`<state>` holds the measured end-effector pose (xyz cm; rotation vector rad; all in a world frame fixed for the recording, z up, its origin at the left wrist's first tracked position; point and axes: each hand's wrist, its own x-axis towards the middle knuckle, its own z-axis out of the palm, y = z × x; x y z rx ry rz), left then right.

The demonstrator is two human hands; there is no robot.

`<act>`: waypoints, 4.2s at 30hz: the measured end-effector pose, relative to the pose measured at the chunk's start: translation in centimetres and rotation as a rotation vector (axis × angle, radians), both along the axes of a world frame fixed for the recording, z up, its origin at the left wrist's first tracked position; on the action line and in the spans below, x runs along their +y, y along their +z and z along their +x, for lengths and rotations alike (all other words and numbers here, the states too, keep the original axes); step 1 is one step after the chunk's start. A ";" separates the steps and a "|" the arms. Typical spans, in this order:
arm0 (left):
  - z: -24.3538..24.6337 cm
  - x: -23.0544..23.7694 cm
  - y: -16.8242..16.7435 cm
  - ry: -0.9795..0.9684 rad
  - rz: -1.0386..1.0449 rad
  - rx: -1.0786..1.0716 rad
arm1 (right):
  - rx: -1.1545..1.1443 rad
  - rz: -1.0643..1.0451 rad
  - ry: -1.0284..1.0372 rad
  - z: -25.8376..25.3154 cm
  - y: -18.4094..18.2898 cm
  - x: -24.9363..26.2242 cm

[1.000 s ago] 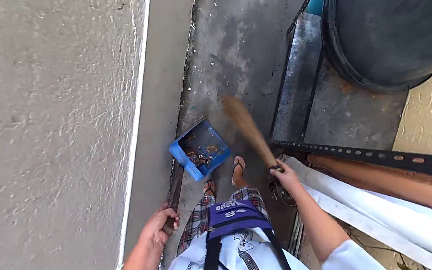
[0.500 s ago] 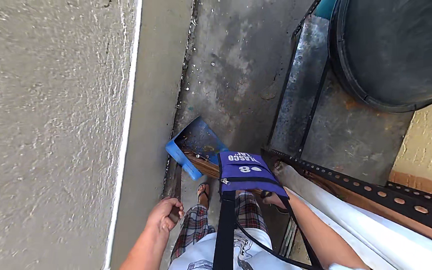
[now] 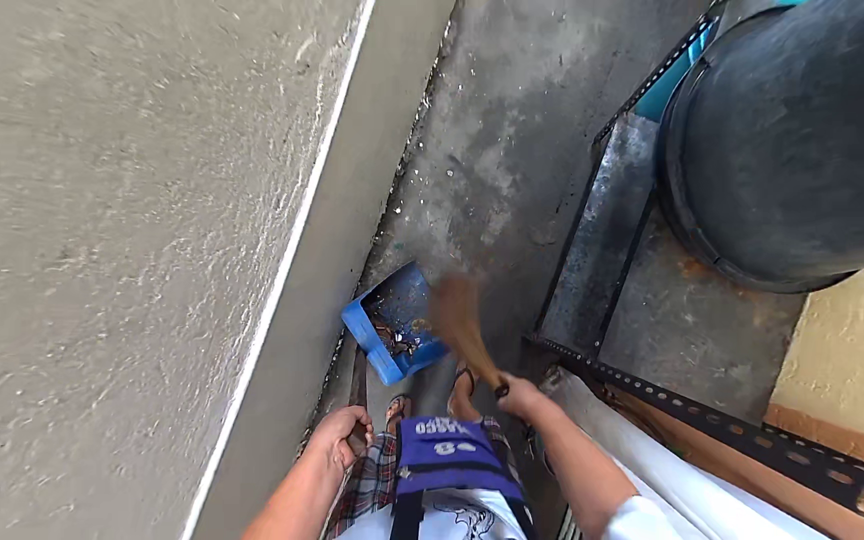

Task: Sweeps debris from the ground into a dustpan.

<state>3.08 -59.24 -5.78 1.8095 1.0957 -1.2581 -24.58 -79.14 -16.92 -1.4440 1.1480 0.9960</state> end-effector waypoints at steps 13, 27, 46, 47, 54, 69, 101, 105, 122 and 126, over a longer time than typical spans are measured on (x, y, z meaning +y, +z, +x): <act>1.6 -5.8 6.8 0.175 -0.327 0.007 | -0.403 -0.308 -0.792 -6.1 19.9 0.6; 14.8 -29.2 11.0 0.103 -0.654 0.154 | -0.380 -0.522 -1.194 6.3 23.8 -14.9; 25.0 -68.4 11.5 0.071 -0.693 0.163 | -0.442 -0.395 -1.294 15.5 20.1 -49.9; 25.3 -70.5 12.0 0.077 -0.696 0.158 | -0.446 -0.401 -1.264 15.5 20.3 -53.0; 26.7 -81.9 12.6 0.113 -0.689 0.125 | -0.486 -0.487 -1.139 16.8 21.1 -70.6; 37.9 -114.4 5.6 0.273 -0.669 0.224 | -0.388 -0.489 -1.048 30.5 20.7 -103.9; 38.6 -161.0 0.5 0.627 0.044 0.085 | -0.138 -0.338 0.448 61.7 -9.2 -174.9; 40.0 -162.2 0.3 0.667 0.059 0.072 | -0.180 -0.052 0.730 55.4 -4.8 -173.8; 40.9 -161.2 -0.5 0.724 0.060 0.088 | -0.031 -0.161 0.530 56.7 -6.1 -176.6; 41.2 -160.6 -0.6 0.717 0.054 0.104 | -0.091 0.112 0.428 53.7 0.2 -178.6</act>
